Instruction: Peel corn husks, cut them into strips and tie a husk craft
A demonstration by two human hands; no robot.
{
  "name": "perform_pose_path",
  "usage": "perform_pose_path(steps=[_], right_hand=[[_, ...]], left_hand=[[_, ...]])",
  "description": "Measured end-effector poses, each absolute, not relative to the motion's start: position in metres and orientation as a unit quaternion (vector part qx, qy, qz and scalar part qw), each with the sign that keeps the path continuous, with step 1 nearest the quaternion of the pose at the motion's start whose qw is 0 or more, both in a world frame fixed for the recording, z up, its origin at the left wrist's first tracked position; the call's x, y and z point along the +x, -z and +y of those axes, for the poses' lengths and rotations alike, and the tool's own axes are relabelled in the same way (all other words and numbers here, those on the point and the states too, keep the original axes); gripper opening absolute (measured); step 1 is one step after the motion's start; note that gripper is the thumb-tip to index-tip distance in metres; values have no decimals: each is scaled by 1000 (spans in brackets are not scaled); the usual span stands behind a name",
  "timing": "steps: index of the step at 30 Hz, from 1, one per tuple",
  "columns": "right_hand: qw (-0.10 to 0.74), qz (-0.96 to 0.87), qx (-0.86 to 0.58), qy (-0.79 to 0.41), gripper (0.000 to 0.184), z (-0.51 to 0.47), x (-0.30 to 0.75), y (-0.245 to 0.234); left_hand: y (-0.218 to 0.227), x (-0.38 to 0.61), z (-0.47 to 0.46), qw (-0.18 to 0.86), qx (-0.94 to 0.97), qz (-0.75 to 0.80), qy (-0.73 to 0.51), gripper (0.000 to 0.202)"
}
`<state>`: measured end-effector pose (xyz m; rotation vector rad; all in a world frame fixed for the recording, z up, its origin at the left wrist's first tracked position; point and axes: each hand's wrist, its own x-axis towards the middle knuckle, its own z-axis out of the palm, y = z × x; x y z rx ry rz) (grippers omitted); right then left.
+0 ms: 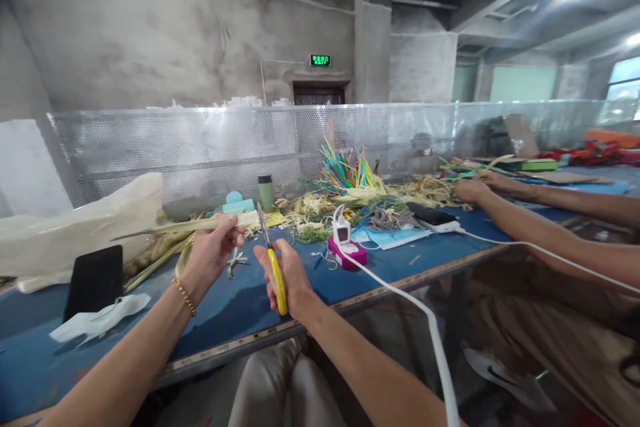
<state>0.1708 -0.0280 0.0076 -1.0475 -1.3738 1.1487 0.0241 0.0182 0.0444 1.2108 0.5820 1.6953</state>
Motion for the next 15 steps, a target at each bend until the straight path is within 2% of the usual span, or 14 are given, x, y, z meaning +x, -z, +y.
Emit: perform_pose_path(steps=[4, 6, 8, 9, 12, 15], right_hand=[[454, -631, -514, -362, 42, -10, 198, -23], [416, -694, -557, -190, 34, 9, 215, -33], [326, -725, -606, -30, 27, 28, 227, -38], [267, -730, -629, 14, 27, 36, 231, -39], [148, -727, -664, 90, 33, 49, 234, -35], [101, -726, -672, 108, 37, 49, 232, -33]], left_hand=[[-42, 12, 26, 455, 483, 285, -692, 30], [-41, 5, 33, 445, 464, 328, -692, 29], [-39, 0, 39, 447, 447, 364, -684, 26], [-39, -2, 41, 451, 442, 376, -678, 24], [-37, -3, 42, 466, 455, 393, -649, 19], [-34, 0, 37, 484, 525, 401, -574, 16]])
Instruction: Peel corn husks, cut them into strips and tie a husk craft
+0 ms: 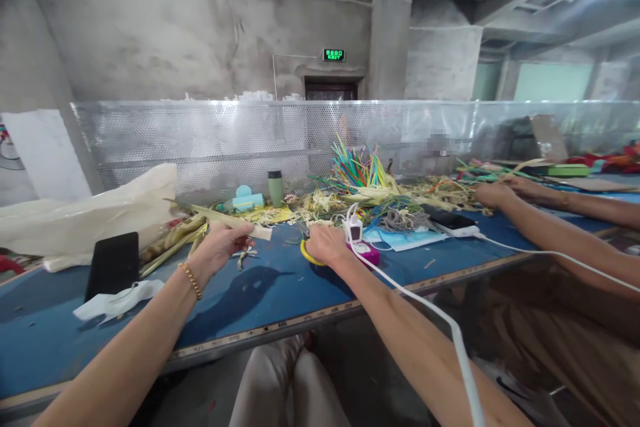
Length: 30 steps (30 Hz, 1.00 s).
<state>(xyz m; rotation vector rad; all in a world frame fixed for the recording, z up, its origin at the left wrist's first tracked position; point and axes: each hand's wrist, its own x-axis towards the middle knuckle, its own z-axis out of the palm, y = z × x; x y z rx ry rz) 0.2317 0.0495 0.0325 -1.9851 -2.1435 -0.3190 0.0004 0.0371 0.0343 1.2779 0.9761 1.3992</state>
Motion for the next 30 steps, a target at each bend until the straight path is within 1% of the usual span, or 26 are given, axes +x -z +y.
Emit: perform_pose_path(steps=[2, 5, 7, 9, 11, 12, 16, 19, 20, 21, 23, 24, 25, 27, 30], right_hand=[[91, -724, -675, 110, 38, 46, 230, -35], [112, -735, -659, 117, 39, 38, 228, -40], [132, -754, -634, 112, 40, 28, 223, -38], [143, -772, -610, 108, 40, 15, 214, -31], [142, -784, -595, 109, 40, 0, 202, -23], [126, -792, -589, 102, 38, -7, 196, -19], [76, -810, -576, 78, 37, -26, 187, -20], [42, -838, -540, 57, 34, -20, 198, -33], [40, -849, -524, 47, 35, -13, 204, -38], [58, -847, -527, 47, 37, -3, 210, -42], [99, -799, -587, 85, 46, 20, 221, -47], [101, -784, -603, 109, 44, 32, 225, -46], [92, -775, -611, 133, 38, 43, 228, -45], [79, -770, -618, 140, 31, 61, 230, -38], [62, -767, -623, 141, 27, 73, 226, -27]], left_hand=[[-32, 3, 33, 497, 585, 403, -498, 15], [-29, 4, 31, 513, 632, 407, -415, 11], [-29, 2, 34, 498, 620, 419, -438, 10], [-31, -1, 38, 468, 579, 422, -517, 9], [-35, -4, 41, 463, 526, 400, -591, 8], [-37, -6, 41, 475, 503, 384, -611, 7], [-44, -7, 35, 543, 461, 340, -614, 4], [-47, -7, 33, 554, 443, 341, -617, 3], [-47, -8, 33, 552, 440, 344, -619, 3], [-47, -8, 34, 548, 438, 348, -622, 3], [-45, -7, 35, 539, 442, 358, -622, 3], [-44, -5, 36, 536, 449, 364, -615, 3], [-42, -4, 36, 536, 463, 370, -601, 3], [-37, 1, 35, 543, 513, 387, -541, 3], [-26, 8, 33, 534, 598, 402, -442, 5]])
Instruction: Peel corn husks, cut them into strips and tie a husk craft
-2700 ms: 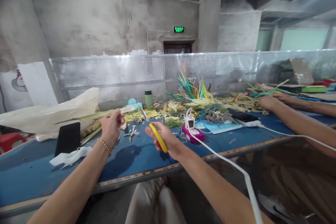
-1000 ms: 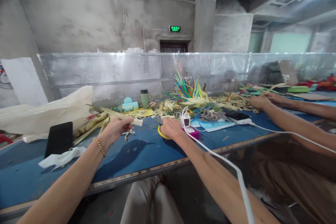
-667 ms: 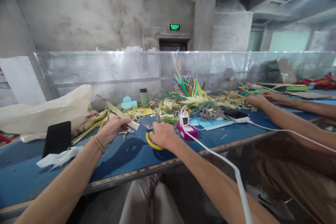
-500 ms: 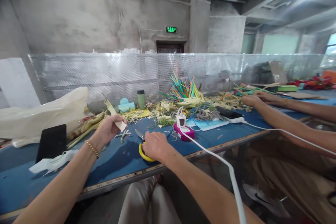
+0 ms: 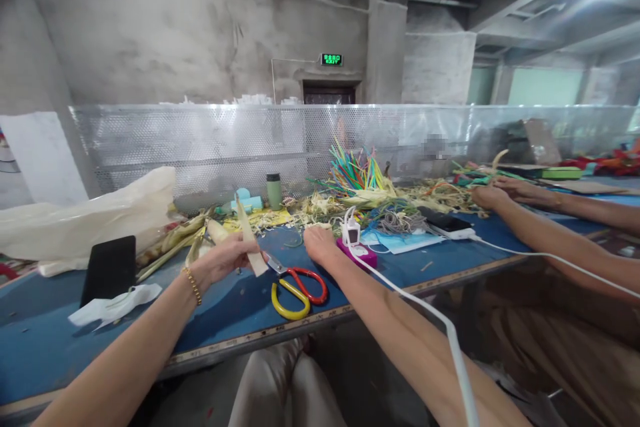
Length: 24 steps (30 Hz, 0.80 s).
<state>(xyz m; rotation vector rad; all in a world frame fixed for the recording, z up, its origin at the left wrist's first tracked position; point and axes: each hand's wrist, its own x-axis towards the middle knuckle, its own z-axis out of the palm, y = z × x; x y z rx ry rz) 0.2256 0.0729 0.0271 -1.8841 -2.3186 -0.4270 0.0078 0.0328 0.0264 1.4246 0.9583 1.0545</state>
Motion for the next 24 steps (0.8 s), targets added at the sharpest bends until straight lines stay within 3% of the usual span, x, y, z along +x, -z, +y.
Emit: perform_pose_path(steps=[8, 14, 17, 24], right_hand=[[72, -776, -604, 165, 34, 60, 220, -31], [131, -762, -618, 142, 32, 80, 223, -68], [171, -743, -636, 115, 36, 98, 229, -87], [213, -765, -607, 6, 24, 110, 222, -81]], left_hand=[[-12, 11, 39, 485, 635, 434, -417, 8], [-10, 7, 46, 464, 607, 458, -455, 6], [-10, 3, 49, 460, 599, 463, -464, 6], [-11, -13, 59, 379, 581, 543, -473, 19]])
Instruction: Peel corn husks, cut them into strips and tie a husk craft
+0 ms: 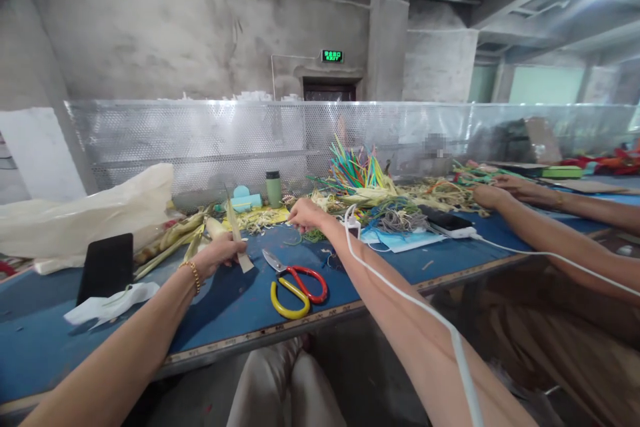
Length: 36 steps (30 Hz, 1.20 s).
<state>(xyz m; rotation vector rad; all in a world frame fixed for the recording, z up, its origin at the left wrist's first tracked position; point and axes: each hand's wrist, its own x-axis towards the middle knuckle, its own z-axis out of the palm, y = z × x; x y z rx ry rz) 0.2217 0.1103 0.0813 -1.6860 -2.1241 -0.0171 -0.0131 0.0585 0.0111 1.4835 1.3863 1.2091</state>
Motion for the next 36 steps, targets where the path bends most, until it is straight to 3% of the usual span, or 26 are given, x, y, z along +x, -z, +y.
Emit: perform_pose_path(steps=[6, 9, 11, 14, 22, 27, 31, 36], right_hand=[[314, -696, -641, 76, 44, 103, 225, -97], [243, -802, -542, 67, 31, 67, 220, -81], [162, -862, -476, 59, 29, 32, 214, -60], [121, -871, -463, 110, 33, -13, 207, -33], [241, -854, -455, 79, 22, 1, 184, -22], [224, -911, -337, 84, 24, 0, 185, -19], [228, -895, -375, 79, 11, -12, 198, -21], [221, -899, -374, 58, 13, -18, 207, -22]], left_hand=[[-16, -15, 55, 432, 611, 500, -436, 17], [-15, -15, 54, 437, 633, 491, -409, 27], [-14, -16, 54, 436, 642, 488, -400, 30], [-14, -15, 55, 433, 647, 481, -404, 28], [-16, -7, 51, 437, 685, 436, -385, 32], [-14, -12, 50, 443, 686, 482, -318, 28], [-13, -15, 51, 449, 697, 480, -286, 27], [-15, -13, 49, 431, 707, 488, -275, 30]])
